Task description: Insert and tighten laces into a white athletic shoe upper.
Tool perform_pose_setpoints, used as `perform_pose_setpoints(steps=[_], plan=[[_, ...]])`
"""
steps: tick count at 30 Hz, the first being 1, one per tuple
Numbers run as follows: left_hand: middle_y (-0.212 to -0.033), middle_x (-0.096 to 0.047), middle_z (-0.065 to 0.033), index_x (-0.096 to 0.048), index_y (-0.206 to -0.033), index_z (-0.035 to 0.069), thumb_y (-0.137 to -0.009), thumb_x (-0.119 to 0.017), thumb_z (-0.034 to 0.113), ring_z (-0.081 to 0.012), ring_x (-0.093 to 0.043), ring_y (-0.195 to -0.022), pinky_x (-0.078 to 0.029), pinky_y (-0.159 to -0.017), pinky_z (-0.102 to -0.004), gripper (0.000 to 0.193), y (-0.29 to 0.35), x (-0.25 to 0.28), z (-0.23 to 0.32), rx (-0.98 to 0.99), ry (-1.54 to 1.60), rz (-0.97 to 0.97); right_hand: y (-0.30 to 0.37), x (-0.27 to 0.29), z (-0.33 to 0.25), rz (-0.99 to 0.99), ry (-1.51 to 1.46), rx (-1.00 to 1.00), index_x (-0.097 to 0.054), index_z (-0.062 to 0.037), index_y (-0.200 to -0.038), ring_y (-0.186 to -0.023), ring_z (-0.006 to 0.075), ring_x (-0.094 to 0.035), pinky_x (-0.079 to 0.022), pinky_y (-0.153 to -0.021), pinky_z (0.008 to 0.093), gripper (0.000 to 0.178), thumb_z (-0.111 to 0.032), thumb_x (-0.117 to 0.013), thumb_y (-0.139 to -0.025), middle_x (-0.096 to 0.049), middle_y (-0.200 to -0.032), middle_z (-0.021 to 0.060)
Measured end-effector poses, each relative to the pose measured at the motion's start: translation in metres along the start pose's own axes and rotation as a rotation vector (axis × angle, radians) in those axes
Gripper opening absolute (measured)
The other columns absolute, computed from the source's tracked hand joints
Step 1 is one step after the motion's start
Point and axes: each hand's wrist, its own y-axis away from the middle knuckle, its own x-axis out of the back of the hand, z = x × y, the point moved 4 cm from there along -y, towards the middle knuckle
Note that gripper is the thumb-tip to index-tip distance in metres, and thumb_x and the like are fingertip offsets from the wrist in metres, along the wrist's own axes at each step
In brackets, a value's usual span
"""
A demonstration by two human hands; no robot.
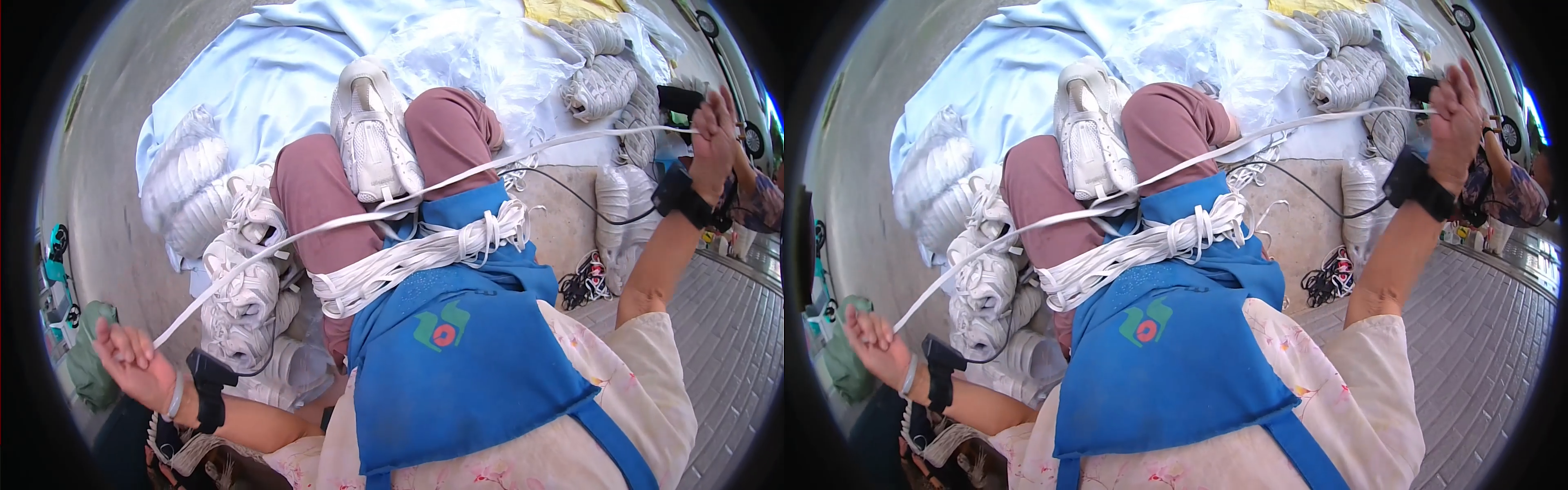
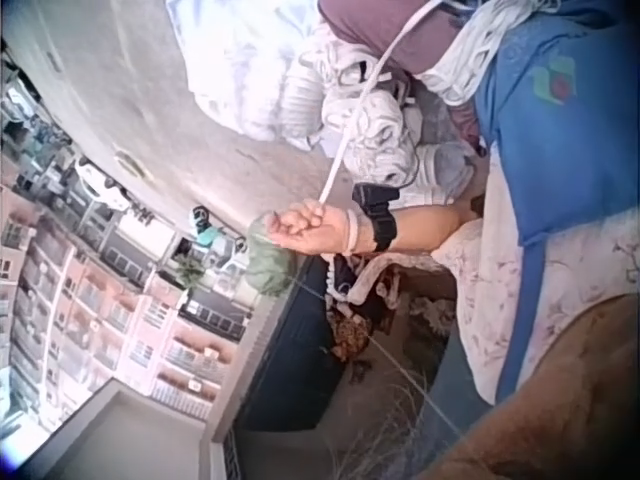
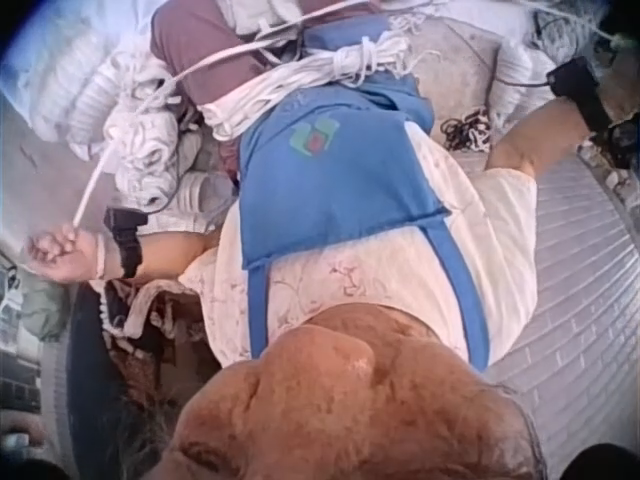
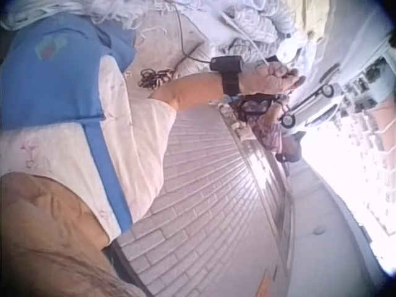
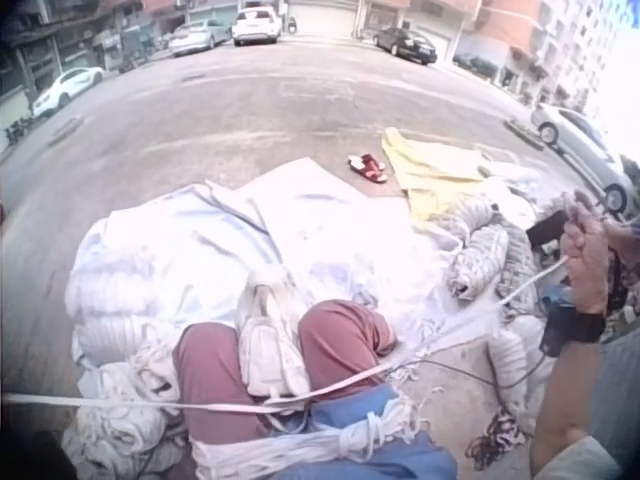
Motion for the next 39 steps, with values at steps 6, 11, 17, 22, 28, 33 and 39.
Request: perform_pose_setpoints(steps=[6,11,17,22,28,33,39], plan=[[-0.062,-0.031,0.0048,-0.052,-0.114,-0.003,-0.099,-0.042,0.034,-0.0032,-0.030,-0.049,-0.031,-0.045,-0.0180,0.041,0.011,-0.055,-0.038,0.157,-0.258,0.216,0.024,-0.029,0.038,-0.024,0.161,-0.171,-0.056,0.0010,-0.108,-0.050,0.0016,-0.032,-0.026,-0.042,0.0158,0.019,-0.009,-0.050,-0.093,-0.063,-0.089,0.0077],[-0.060,-0.035,0.0056,-0.059,-0.105,0.001,-0.098,-0.040,0.035,-0.0030,-0.031,-0.046,-0.031,-0.040,-0.0176,0.039,0.002,-0.161,-0.140,0.437,-0.385,-0.089,0.125,-0.179,0.127,-0.565,0.502,-0.181,-0.068,-0.0081,-0.096,-0.056,0.0047,-0.048,-0.040,-0.049,0.0192,0.017,-0.019,-0.060,-0.088,-0.066,-0.082,0.0026],[-0.063,-0.047,0.0029,-0.062,-0.097,0.001,-0.096,-0.048,0.027,-0.0029,-0.041,-0.044,-0.033,-0.037,-0.0164,0.029,0.004,-0.217,-0.207,0.482,-0.368,-0.319,0.184,-0.275,0.164,-0.955,0.693,-0.011,-0.066,0.0001,-0.091,-0.074,0.0263,-0.060,-0.049,-0.070,0.0335,0.015,-0.009,-0.059,-0.082,-0.062,-0.084,0.0154],[-0.065,-0.050,0.0030,-0.059,-0.103,0.002,-0.095,-0.049,0.022,-0.0022,-0.038,-0.044,-0.030,-0.037,-0.0153,0.024,-0.004,-0.229,-0.217,0.604,-0.147,-0.242,0.198,-0.291,0.184,-1.079,0.757,0.039,-0.060,0.0039,-0.076,-0.076,0.0378,-0.061,-0.048,-0.071,0.0432,0.013,-0.009,-0.056,-0.078,-0.061,-0.077,0.0232],[-0.066,-0.053,0.0018,-0.059,-0.099,0.001,-0.090,-0.052,0.013,-0.0042,-0.039,-0.044,-0.032,-0.037,-0.0181,0.017,-0.024,-0.232,-0.226,0.566,-0.182,-0.261,0.201,-0.302,0.185,-1.084,0.858,0.174,-0.059,0.0036,-0.073,-0.071,0.0408,-0.061,-0.049,-0.066,0.0459,0.011,-0.006,-0.055,-0.075,-0.060,-0.073,0.0249],[-0.063,-0.056,-0.0027,-0.057,-0.092,0.001,-0.087,-0.057,0.015,-0.0088,-0.053,-0.046,-0.043,-0.039,-0.0231,0.015,-0.022,-0.254,-0.234,0.513,-0.603,-0.400,0.200,-0.308,0.185,-1.142,0.977,0.250,-0.060,0.0054,-0.073,-0.072,0.0403,-0.061,-0.050,-0.065,0.0459,0.010,-0.002,-0.054,-0.070,-0.060,-0.073,0.0252],[-0.066,-0.057,-0.0040,-0.054,-0.088,0.001,-0.088,-0.057,0.014,-0.0104,-0.057,-0.051,-0.049,-0.042,-0.0227,0.014,-0.028,-0.256,-0.244,0.535,-0.719,-0.491,0.198,-0.310,0.187,-1.208,1.005,0.232,-0.060,0.0026,-0.074,-0.072,0.0389,-0.061,-0.049,-0.066,0.0440,0.008,-0.004,-0.056,-0.074,-0.060,-0.074,0.0223]])
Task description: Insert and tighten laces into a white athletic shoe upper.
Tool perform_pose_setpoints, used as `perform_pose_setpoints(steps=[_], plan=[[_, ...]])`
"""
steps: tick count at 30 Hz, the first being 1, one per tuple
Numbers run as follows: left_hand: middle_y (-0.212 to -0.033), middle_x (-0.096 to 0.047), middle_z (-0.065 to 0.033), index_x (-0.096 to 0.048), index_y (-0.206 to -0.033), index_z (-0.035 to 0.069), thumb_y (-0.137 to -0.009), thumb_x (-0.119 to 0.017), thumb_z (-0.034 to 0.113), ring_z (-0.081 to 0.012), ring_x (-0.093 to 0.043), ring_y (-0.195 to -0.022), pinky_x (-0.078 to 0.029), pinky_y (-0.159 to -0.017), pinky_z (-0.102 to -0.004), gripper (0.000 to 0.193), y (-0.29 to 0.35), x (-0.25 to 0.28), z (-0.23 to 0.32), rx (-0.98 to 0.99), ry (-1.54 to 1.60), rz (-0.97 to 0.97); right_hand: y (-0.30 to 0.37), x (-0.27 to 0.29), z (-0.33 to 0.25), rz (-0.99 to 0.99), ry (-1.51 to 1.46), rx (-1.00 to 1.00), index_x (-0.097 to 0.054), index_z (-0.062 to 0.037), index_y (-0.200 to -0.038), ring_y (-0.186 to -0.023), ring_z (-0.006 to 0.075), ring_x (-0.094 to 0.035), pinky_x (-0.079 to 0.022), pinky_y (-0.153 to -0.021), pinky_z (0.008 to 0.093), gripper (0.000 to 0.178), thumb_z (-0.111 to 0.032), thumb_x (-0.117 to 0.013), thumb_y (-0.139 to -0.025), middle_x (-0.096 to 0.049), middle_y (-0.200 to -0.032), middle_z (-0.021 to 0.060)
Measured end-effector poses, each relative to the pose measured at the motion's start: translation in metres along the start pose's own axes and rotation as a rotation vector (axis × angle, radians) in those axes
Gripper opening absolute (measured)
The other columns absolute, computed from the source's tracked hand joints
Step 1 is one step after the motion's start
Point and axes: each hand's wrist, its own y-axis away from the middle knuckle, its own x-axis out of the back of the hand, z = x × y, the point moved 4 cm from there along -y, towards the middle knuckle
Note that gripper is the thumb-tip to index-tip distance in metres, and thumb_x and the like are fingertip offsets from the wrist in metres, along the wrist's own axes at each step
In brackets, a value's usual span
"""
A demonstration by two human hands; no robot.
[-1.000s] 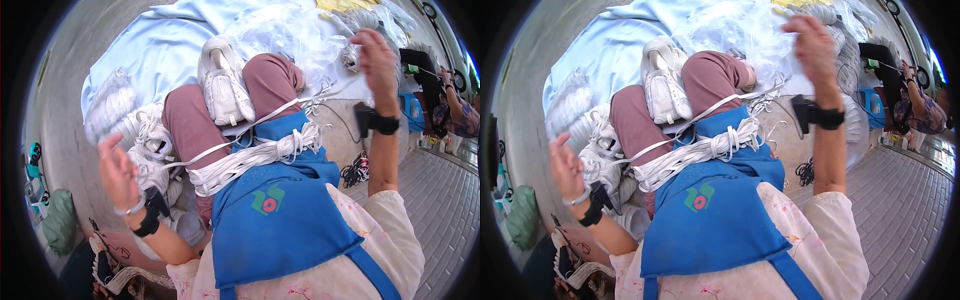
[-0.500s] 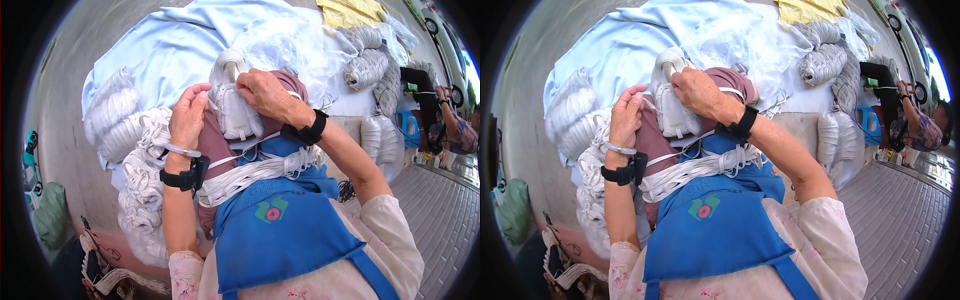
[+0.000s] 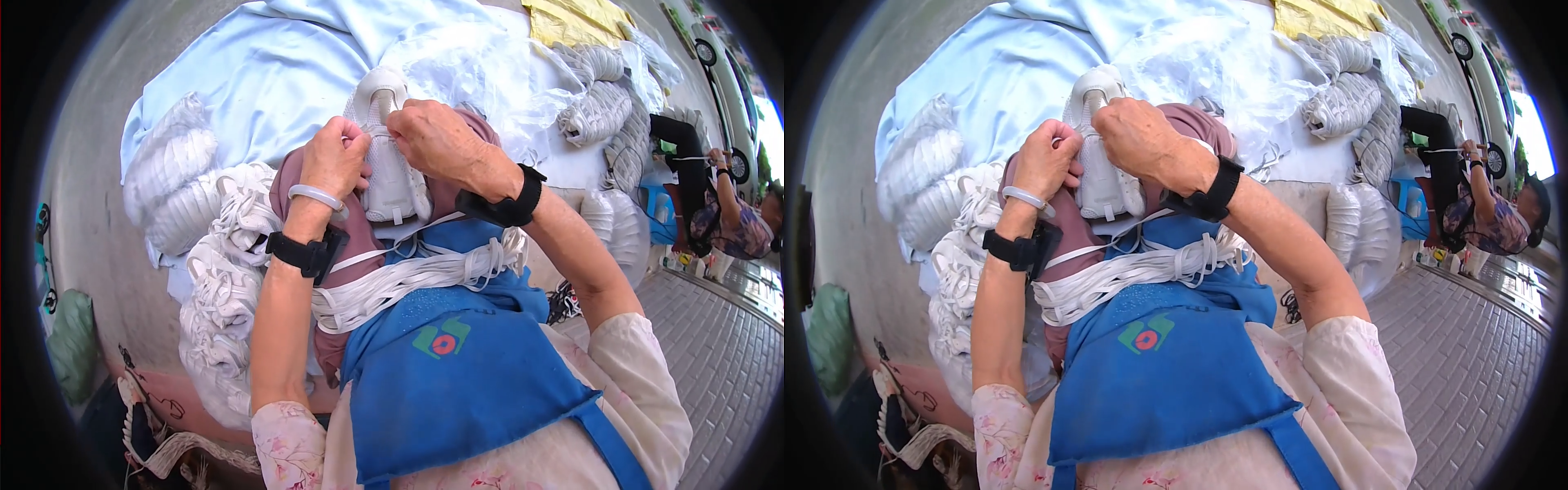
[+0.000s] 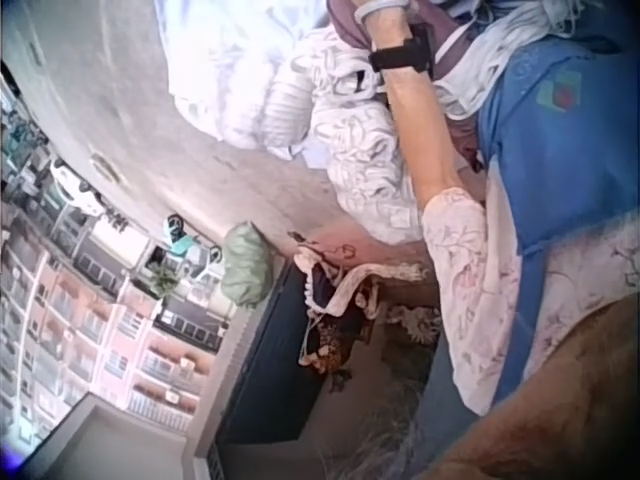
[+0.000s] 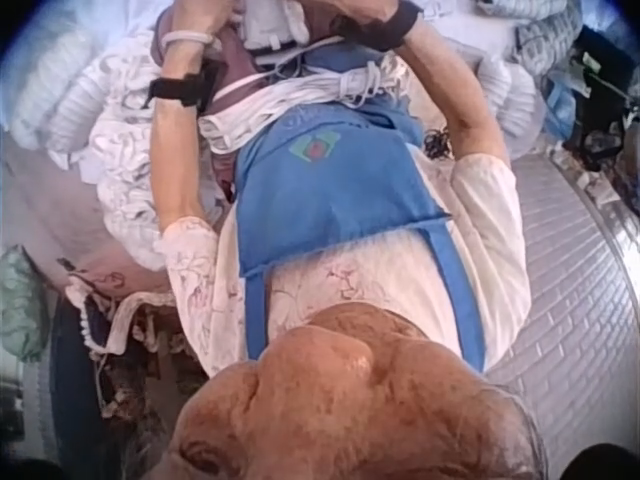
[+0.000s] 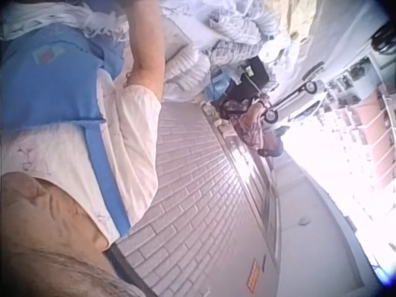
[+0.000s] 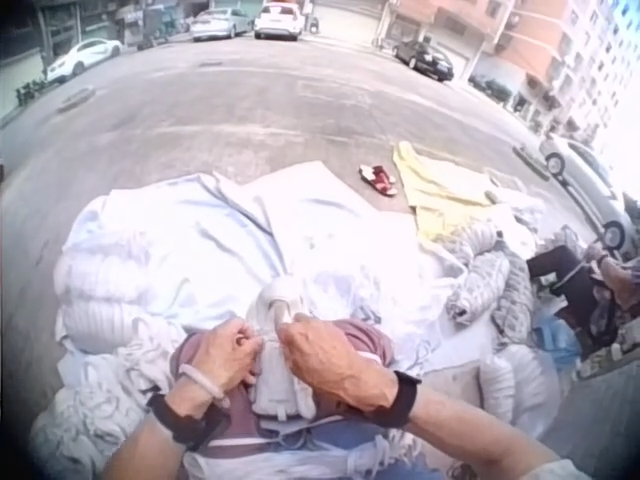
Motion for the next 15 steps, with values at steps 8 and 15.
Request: perform_pose_setpoints(steps=[8,15], plan=[[-0.065,-0.064,-0.0104,-0.054,-0.087,0.002,-0.085,-0.057,0.013,-0.0159,-0.062,-0.049,-0.049,-0.043,-0.0266,0.012,-0.009,-0.002,-0.010,0.025,0.161,-0.048,-0.005,0.001,0.005,-0.039,0.012,0.019,-0.059,0.0031,-0.074,-0.072,0.0386,-0.061,-0.049,-0.066,0.0444,0.010,-0.006,-0.054,-0.076,-0.059,-0.073,0.0231],[-0.069,-0.059,-0.0049,-0.054,-0.087,0.001,-0.088,-0.060,0.013,-0.0112,-0.059,-0.055,-0.051,-0.043,-0.0229,0.014,-0.007,-0.003,-0.003,0.081,0.069,-0.058,-0.003,0.005,0.006,-0.031,-0.106,-0.037,-0.061,0.0031,-0.075,-0.069,0.0382,-0.061,-0.049,-0.066,0.0433,0.013,-0.007,-0.053,-0.078,-0.059,-0.071,0.0236]])
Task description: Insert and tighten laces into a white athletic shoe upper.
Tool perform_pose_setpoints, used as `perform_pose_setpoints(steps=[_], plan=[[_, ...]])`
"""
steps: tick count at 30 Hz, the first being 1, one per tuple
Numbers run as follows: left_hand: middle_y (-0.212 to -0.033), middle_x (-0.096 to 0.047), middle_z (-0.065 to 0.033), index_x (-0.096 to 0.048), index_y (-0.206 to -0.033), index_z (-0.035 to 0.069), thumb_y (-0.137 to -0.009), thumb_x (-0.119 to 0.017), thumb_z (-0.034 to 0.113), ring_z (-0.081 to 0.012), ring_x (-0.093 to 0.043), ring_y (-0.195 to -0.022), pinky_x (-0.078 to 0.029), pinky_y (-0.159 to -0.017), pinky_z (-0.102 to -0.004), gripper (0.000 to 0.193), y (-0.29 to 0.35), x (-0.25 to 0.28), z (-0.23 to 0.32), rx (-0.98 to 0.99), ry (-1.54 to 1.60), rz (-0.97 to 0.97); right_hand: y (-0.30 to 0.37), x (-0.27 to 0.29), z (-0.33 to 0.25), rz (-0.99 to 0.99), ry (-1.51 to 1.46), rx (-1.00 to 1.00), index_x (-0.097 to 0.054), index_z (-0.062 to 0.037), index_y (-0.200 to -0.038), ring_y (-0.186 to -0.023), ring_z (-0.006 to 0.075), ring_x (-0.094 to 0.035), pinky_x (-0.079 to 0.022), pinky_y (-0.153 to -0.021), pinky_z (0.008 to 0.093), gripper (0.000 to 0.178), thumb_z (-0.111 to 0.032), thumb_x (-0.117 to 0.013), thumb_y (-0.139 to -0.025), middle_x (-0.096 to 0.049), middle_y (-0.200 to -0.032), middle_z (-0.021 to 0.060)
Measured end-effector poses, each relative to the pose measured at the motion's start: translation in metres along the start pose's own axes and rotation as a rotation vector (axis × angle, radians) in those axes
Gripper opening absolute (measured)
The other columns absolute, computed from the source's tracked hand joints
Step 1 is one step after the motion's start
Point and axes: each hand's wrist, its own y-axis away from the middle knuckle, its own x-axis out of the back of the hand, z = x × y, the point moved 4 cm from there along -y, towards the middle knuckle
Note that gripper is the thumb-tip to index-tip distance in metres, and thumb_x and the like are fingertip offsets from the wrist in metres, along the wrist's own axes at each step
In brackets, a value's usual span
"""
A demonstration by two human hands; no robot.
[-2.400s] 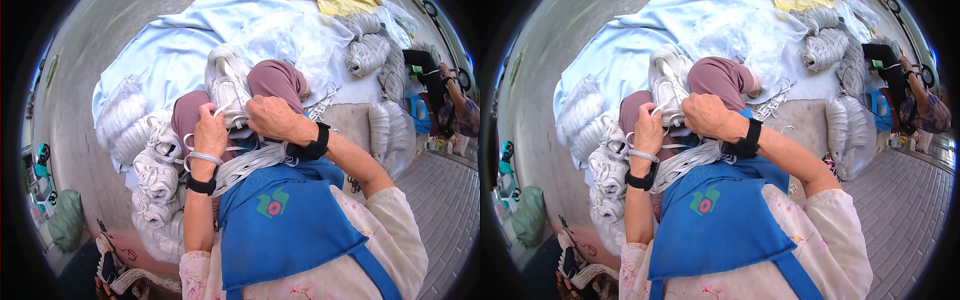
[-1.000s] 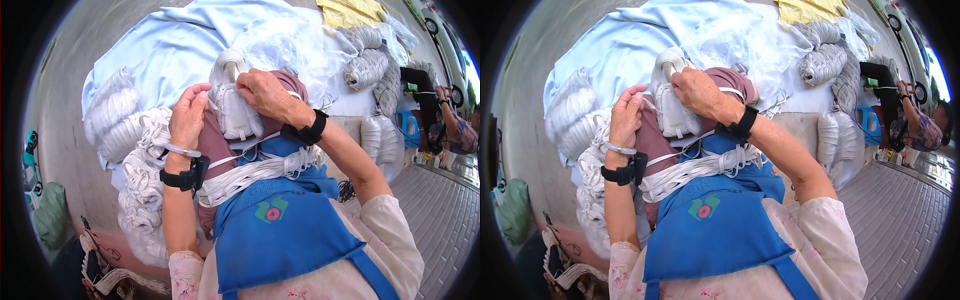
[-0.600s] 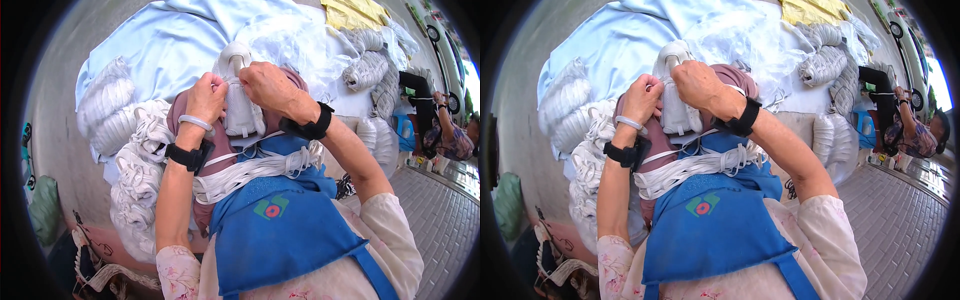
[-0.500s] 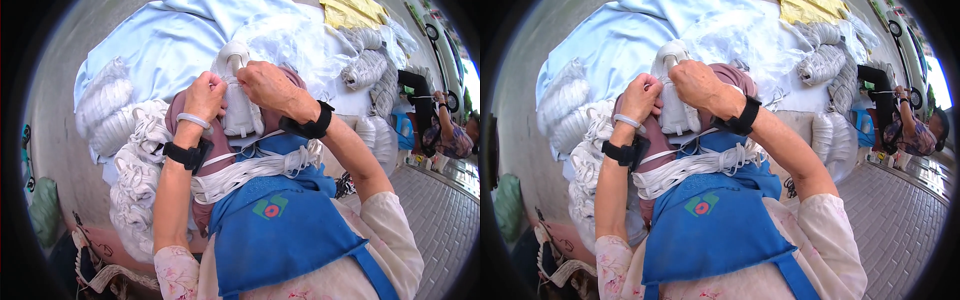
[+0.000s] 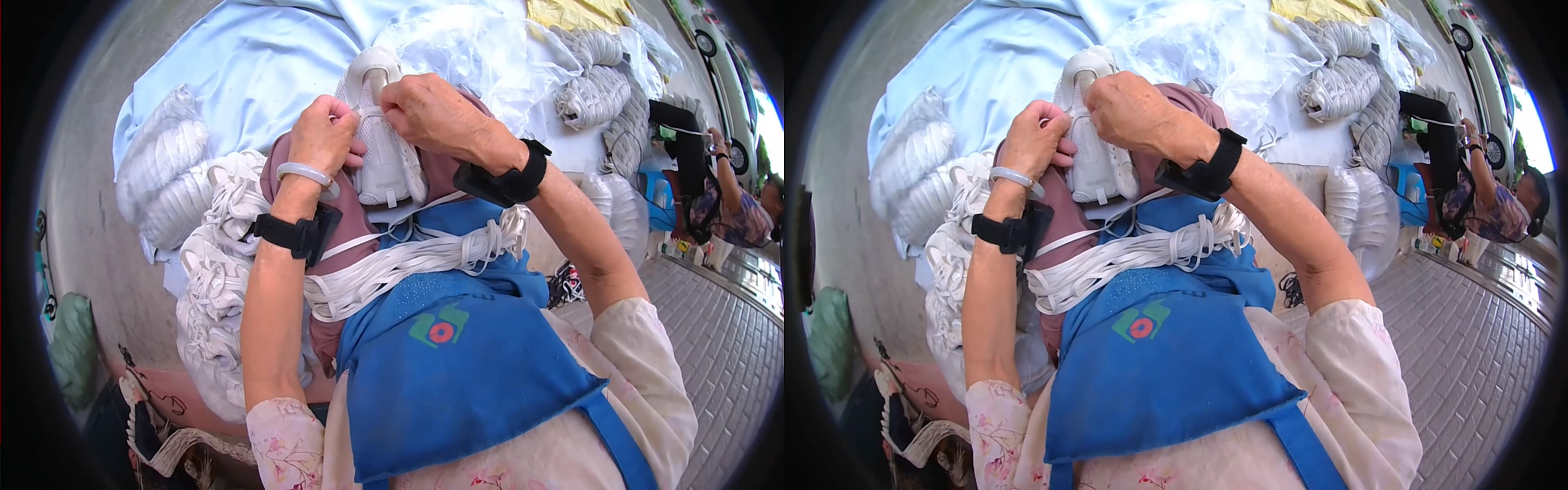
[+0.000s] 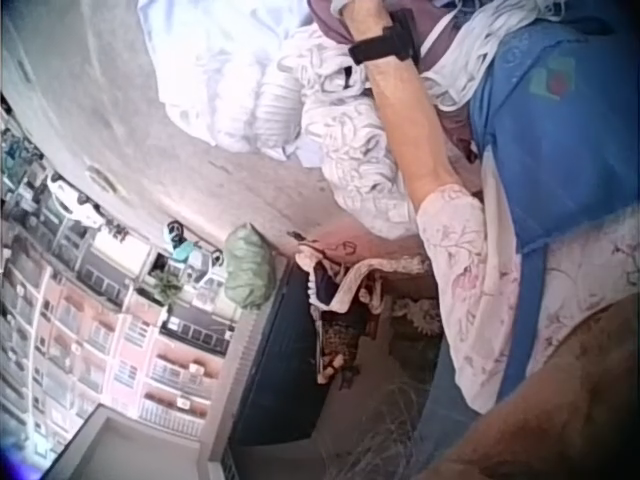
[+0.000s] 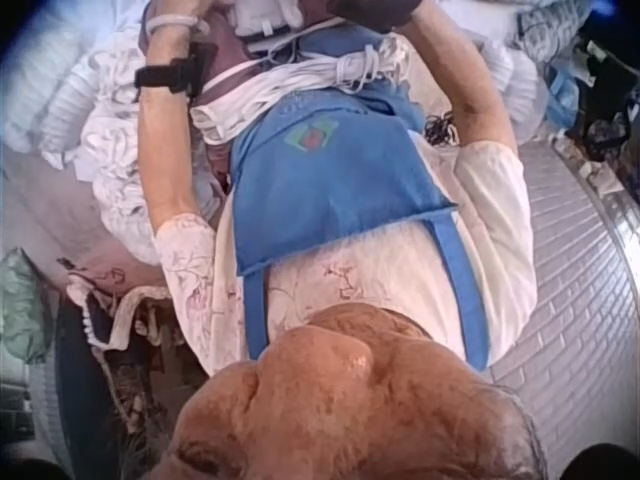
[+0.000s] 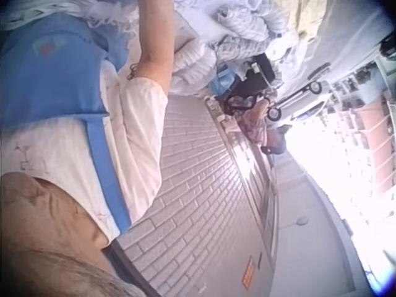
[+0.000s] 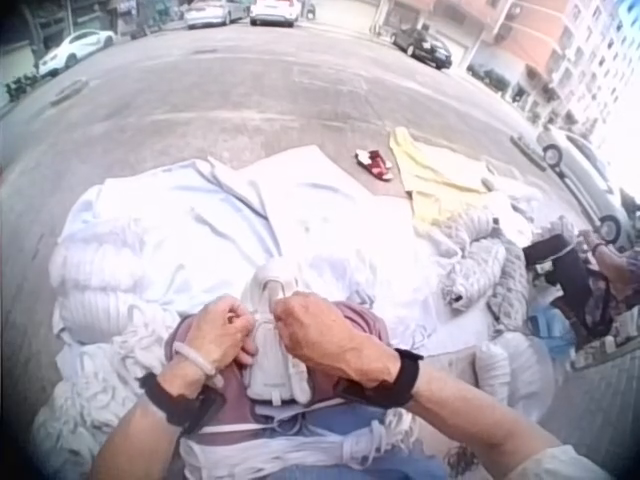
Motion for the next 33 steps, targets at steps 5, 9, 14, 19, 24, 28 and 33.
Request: perform_pose_setpoints(steps=[5,9,14,19,24,28,33], plan=[[-0.069,-0.059,-0.0051,-0.054,-0.086,0.001,-0.088,-0.061,0.013,-0.0108,-0.059,-0.053,-0.051,-0.043,-0.0230,0.014,-0.001,0.000,-0.001,-0.045,0.038,0.021,0.002,-0.002,0.001,-0.015,0.007,-0.015,-0.061,0.0034,-0.075,-0.068,0.0379,-0.061,-0.049,-0.065,0.0425,0.013,-0.006,-0.052,-0.078,-0.060,-0.071,0.0238],[-0.069,-0.059,-0.0049,-0.054,-0.086,0.002,-0.088,-0.061,0.012,-0.0105,-0.059,-0.054,-0.051,-0.043,-0.0228,0.013,0.001,0.000,0.001,0.010,0.007,-0.007,0.000,-0.004,0.000,-0.044,0.049,-0.007,-0.060,0.0038,-0.073,-0.067,0.0379,-0.061,-0.049,-0.064,0.0425,0.013,-0.006,-0.053,-0.077,-0.059,-0.069,0.0239],[-0.068,-0.060,-0.0052,-0.054,-0.085,0.002,-0.088,-0.061,0.013,-0.0110,-0.059,-0.053,-0.052,-0.043,-0.0229,0.014,0.000,0.001,0.002,0.007,-0.014,-0.017,-0.002,-0.007,0.001,-0.025,0.093,0.025,-0.060,0.0038,-0.071,-0.067,0.0385,-0.061,-0.049,-0.064,0.0428,0.013,-0.005,-0.053,-0.076,-0.059,-0.069,0.0241],[-0.068,-0.060,-0.0058,-0.054,-0.085,0.002,-0.088,-0.060,0.013,-0.0115,-0.059,-0.053,-0.052,-0.043,-0.0232,0.013,0.001,0.001,0.001,0.012,-0.017,-0.030,-0.007,-0.007,-0.005,-0.020,0.141,0.096,-0.060,0.0034,-0.070,-0.067,0.0386,-0.061,-0.049,-0.064,0.0430,0.012,-0.004,-0.051,-0.073,-0.059,-0.069,0.0245],[-0.068,-0.060,-0.0062,-0.054,-0.086,0.002,-0.088,-0.060,0.013,-0.0118,-0.059,-0.054,-0.052,-0.044,-0.0234,0.013,-0.001,0.003,-0.002,-0.005,0.016,-0.041,-0.007,-0.010,0.005,-0.101,-0.006,-0.003,-0.062,0.0036,-0.073,-0.068,0.0390,-0.061,-0.050,-0.065,0.0429,0.014,-0.004,-0.050,-0.072,-0.059,-0.068,0.0254],[-0.068,-0.060,-0.0064,-0.054,-0.086,0.001,-0.088,-0.059,0.013,-0.0119,-0.059,-0.054,-0.052,-0.044,-0.0235,0.013,0.000,0.002,-0.001,-0.010,-0.001,-0.040,-0.008,-0.009,0.002,-0.104,0.098,-0.013,-0.062,0.0042,-0.073,-0.067,0.0398,-0.062,-0.050,-0.064,0.0437,0.015,-0.005,-0.050,-0.073,-0.059,-0.068,0.0259],[-0.068,-0.060,-0.0067,-0.054,-0.086,0.001,-0.087,-0.059,0.013,-0.0121,-0.059,-0.053,-0.052,-0.043,-0.0240,0.013,0.002,0.004,0.000,-0.006,-0.020,-0.015,-0.007,-0.010,-0.004,-0.089,0.166,0.000,-0.062,0.0042,-0.074,-0.068,0.0399,-0.062,-0.051,-0.065,0.0439,0.014,-0.004,-0.051,-0.074,-0.061,-0.071,0.0254]])
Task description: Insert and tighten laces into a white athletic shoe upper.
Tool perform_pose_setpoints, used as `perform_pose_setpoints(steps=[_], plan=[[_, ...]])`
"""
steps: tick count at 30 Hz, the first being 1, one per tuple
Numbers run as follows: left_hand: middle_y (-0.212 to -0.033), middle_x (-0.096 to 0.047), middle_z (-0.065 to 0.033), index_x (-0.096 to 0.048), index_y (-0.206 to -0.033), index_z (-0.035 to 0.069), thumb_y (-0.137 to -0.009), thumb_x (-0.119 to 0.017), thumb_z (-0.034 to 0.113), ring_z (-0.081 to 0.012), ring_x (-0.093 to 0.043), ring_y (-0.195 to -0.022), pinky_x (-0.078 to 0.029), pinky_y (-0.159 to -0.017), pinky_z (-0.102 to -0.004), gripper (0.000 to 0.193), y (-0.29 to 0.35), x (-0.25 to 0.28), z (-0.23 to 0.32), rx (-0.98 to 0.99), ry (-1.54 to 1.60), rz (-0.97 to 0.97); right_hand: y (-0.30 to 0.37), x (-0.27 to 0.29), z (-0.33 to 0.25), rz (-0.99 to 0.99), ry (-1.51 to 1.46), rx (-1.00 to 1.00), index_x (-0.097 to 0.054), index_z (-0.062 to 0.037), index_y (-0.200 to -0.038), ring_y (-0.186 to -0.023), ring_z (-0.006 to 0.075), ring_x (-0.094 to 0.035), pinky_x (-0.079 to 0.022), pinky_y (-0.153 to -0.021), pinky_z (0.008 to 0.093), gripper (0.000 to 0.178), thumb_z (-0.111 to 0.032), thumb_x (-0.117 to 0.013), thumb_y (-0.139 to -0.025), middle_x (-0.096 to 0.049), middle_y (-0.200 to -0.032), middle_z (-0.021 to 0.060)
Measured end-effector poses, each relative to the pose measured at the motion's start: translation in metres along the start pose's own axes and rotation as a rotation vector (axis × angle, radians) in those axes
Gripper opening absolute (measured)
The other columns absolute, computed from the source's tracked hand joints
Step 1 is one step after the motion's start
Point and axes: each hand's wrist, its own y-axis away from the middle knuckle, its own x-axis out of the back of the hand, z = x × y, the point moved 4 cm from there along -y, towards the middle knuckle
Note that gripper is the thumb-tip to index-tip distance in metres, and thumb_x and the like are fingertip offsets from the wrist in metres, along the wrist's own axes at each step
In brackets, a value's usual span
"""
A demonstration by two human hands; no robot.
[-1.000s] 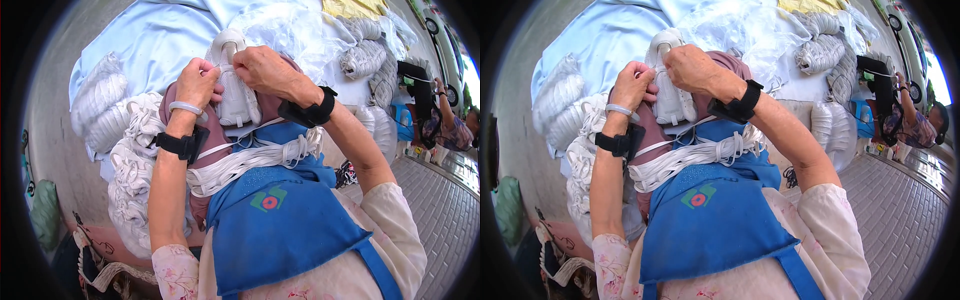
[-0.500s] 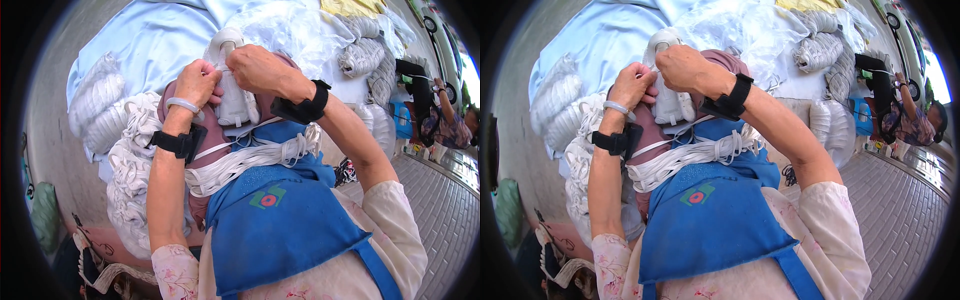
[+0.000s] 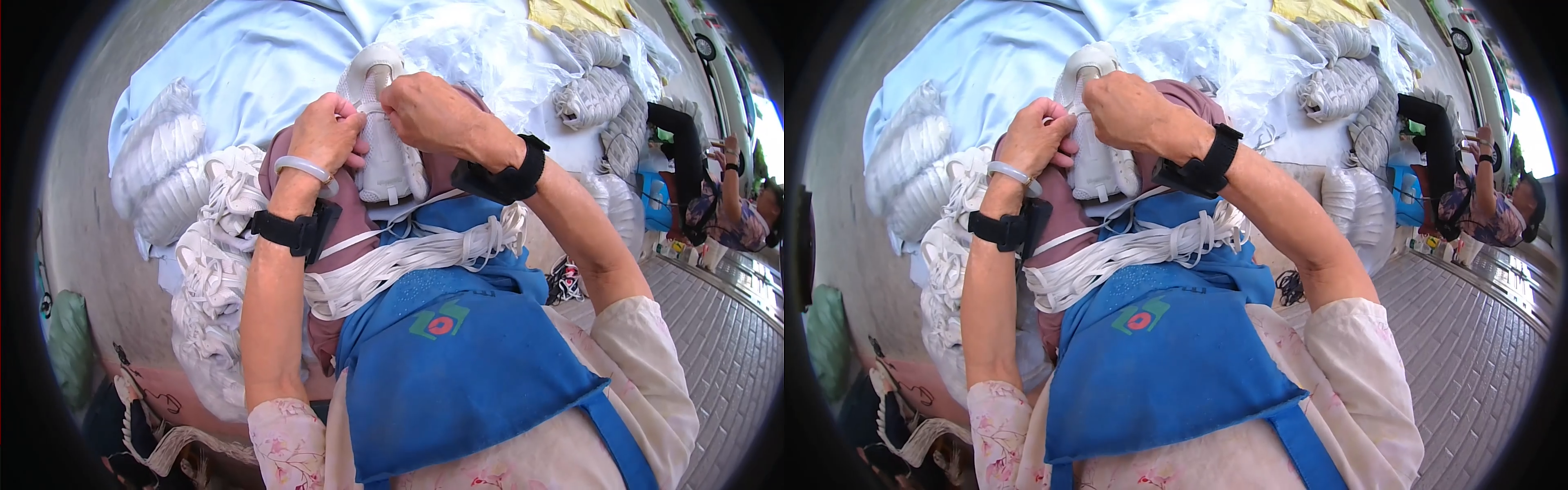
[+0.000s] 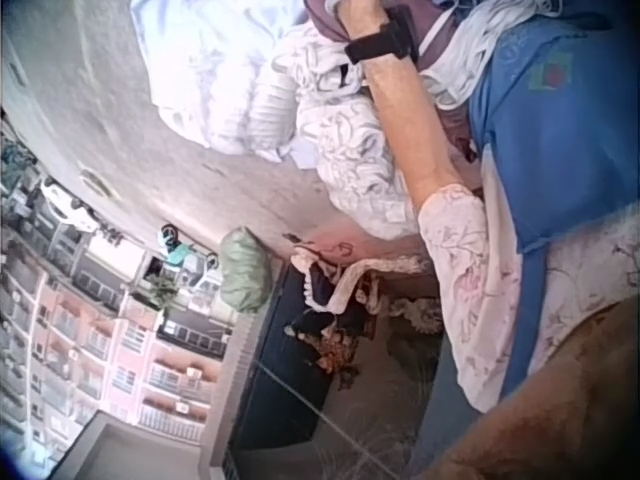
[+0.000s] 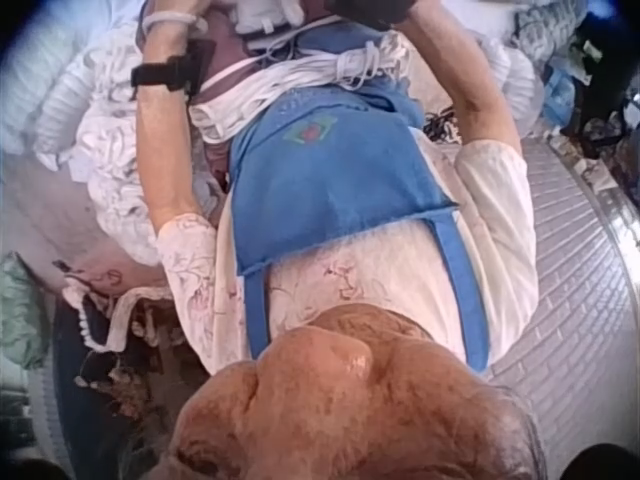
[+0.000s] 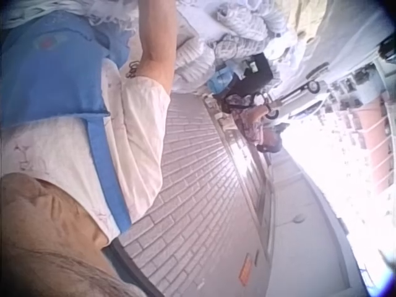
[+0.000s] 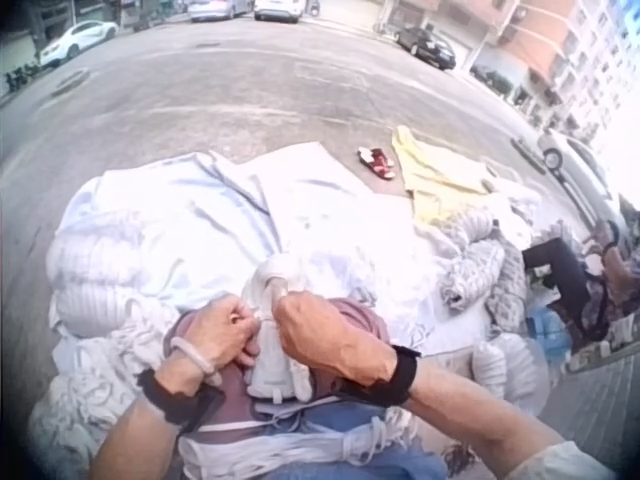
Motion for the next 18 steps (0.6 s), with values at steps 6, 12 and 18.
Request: perform_pose_setpoints(steps=[6,12,18], plan=[[-0.067,-0.060,-0.0071,-0.054,-0.086,0.001,-0.087,-0.058,0.012,-0.0132,-0.060,-0.052,-0.052,-0.043,-0.0245,0.012,0.000,-0.001,0.001,-0.002,0.005,-0.033,0.000,-0.003,-0.013,0.014,0.083,0.125,-0.064,0.0038,-0.075,-0.071,0.0385,-0.063,-0.052,-0.063,0.0424,0.011,-0.004,-0.058,-0.071,-0.063,-0.074,0.0233],[-0.069,-0.061,-0.0088,-0.054,-0.088,-0.001,-0.087,-0.058,0.010,-0.0136,-0.060,-0.051,-0.052,-0.043,-0.0253,0.012,-0.001,0.003,-0.001,-0.025,0.013,-0.019,0.013,-0.010,0.003,0.269,-0.235,0.018,-0.062,0.0024,-0.074,-0.069,0.0400,-0.060,-0.049,-0.066,0.0435,0.013,-0.009,-0.055,-0.076,-0.061,-0.071,0.0230],[-0.073,-0.061,-0.0086,-0.054,-0.091,-0.001,-0.087,-0.058,0.010,-0.0136,-0.061,-0.056,-0.052,-0.045,-0.0245,0.013,0.000,0.002,-0.001,-0.033,-0.013,-0.053,0.019,-0.008,0.013,0.162,-0.525,-0.237,-0.061,0.0036,-0.075,-0.062,0.0307,-0.062,-0.049,-0.059,0.0369,0.015,-0.011,-0.057,-0.077,-0.062,-0.066,0.0190]])
